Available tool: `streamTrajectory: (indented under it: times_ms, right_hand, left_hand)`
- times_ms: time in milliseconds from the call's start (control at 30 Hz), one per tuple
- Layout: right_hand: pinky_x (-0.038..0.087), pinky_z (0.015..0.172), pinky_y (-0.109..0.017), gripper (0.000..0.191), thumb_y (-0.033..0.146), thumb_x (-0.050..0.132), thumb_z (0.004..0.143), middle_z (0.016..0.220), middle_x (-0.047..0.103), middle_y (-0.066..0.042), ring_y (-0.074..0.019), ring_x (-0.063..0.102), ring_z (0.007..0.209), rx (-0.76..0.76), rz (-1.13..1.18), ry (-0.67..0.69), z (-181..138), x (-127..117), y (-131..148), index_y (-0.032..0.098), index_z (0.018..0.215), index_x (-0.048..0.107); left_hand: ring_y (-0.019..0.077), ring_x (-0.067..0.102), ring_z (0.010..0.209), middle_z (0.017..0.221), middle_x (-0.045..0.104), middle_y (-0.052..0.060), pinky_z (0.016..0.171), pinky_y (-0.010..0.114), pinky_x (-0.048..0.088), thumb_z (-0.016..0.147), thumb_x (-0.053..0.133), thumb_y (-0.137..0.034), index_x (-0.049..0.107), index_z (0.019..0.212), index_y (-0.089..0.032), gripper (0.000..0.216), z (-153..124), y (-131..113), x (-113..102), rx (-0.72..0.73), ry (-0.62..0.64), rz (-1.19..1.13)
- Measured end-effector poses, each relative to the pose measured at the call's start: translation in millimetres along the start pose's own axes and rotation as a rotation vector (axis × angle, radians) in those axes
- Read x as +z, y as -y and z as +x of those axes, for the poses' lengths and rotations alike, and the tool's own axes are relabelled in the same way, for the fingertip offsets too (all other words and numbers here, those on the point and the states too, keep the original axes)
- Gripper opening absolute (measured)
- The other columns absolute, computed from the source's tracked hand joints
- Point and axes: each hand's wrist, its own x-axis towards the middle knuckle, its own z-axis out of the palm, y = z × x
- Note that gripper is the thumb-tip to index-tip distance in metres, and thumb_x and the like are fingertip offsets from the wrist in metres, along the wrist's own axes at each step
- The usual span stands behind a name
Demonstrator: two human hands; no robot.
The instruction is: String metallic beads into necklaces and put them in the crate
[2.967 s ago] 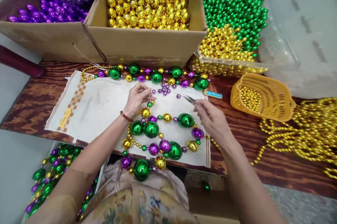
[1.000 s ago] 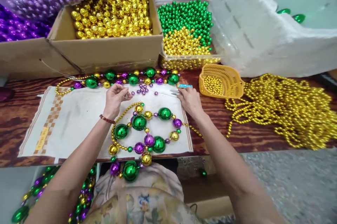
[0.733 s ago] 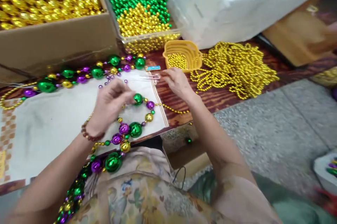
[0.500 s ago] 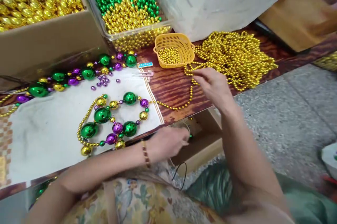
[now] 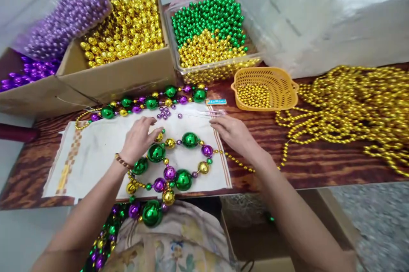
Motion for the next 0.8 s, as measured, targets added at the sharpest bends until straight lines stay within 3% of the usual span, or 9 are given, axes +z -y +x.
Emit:
streamTrajectory:
  times_ms: [133, 267, 433, 533, 700, 800]
  right_hand:
    - [0.047, 0.082, -0.035, 0.028, 0.020, 0.043, 0.098, 0.107, 0.068, -0.016, -0.0273, 0.063, 0.099, 0.170, -0.357, 0.086, 39, 5, -3, 0.015, 0.100, 0.071]
    - [0.044, 0.074, -0.034, 0.030, 0.016, 0.041, 0.097, 0.105, 0.067, -0.019, -0.0282, 0.060, 0.096, 0.229, -0.588, 0.114, 46, 2, -7, 0.014, 0.102, 0.070]
    - [0.044, 0.080, -0.035, 0.033, 0.018, 0.038, 0.098, 0.110, 0.065, -0.018, -0.0280, 0.058, 0.099, 0.192, -0.640, 0.088, 51, 5, -16, 0.011, 0.114, 0.067]
    - [0.044, 0.084, -0.036, 0.035, 0.014, 0.039, 0.095, 0.118, 0.063, -0.019, -0.0289, 0.056, 0.106, 0.159, -0.667, 0.066, 65, 13, -25, 0.009, 0.121, 0.063]
    - [0.045, 0.078, -0.038, 0.034, 0.011, 0.037, 0.093, 0.105, 0.063, -0.021, -0.0296, 0.058, 0.094, 0.221, -0.739, 0.119, 77, 20, -37, 0.008, 0.112, 0.065]
    - [0.046, 0.079, -0.038, 0.033, 0.012, 0.039, 0.092, 0.106, 0.061, -0.020, -0.0296, 0.057, 0.096, 0.225, -0.684, 0.030, 69, 18, -35, 0.009, 0.113, 0.064]
  left_hand:
    - [0.0275, 0.065, 0.091, 0.105, 0.067, 0.009, 0.074, 0.036, 0.049, 0.086, 0.053, -0.063, 0.058, 0.102, -0.022, 0.044, 4, 20, 4, -0.092, 0.250, 0.026]
    - [0.0284, 0.065, 0.083, 0.092, 0.071, 0.009, 0.066, 0.032, 0.044, 0.084, 0.054, -0.062, 0.059, 0.094, -0.022, 0.042, 6, 21, 11, -0.133, 0.302, 0.002]
    - [0.0276, 0.064, 0.081, 0.089, 0.071, 0.008, 0.066, 0.032, 0.043, 0.080, 0.058, -0.062, 0.060, 0.097, -0.022, 0.044, 12, 29, 15, -0.155, 0.377, -0.035]
    - [0.0245, 0.064, 0.082, 0.091, 0.070, 0.008, 0.070, 0.032, 0.045, 0.082, 0.061, -0.054, 0.060, 0.096, -0.019, 0.037, 9, 35, 16, -0.169, 0.417, -0.192]
    - [0.0168, 0.062, 0.079, 0.088, 0.068, 0.004, 0.072, 0.029, 0.047, 0.082, 0.065, -0.042, 0.059, 0.103, -0.017, 0.033, -7, 50, 20, -0.226, 0.319, -0.790]
    - [0.0139, 0.060, 0.078, 0.089, 0.067, 0.002, 0.072, 0.027, 0.048, 0.077, 0.073, -0.038, 0.062, 0.104, -0.016, 0.036, -15, 59, 22, -0.262, 0.186, -1.028]
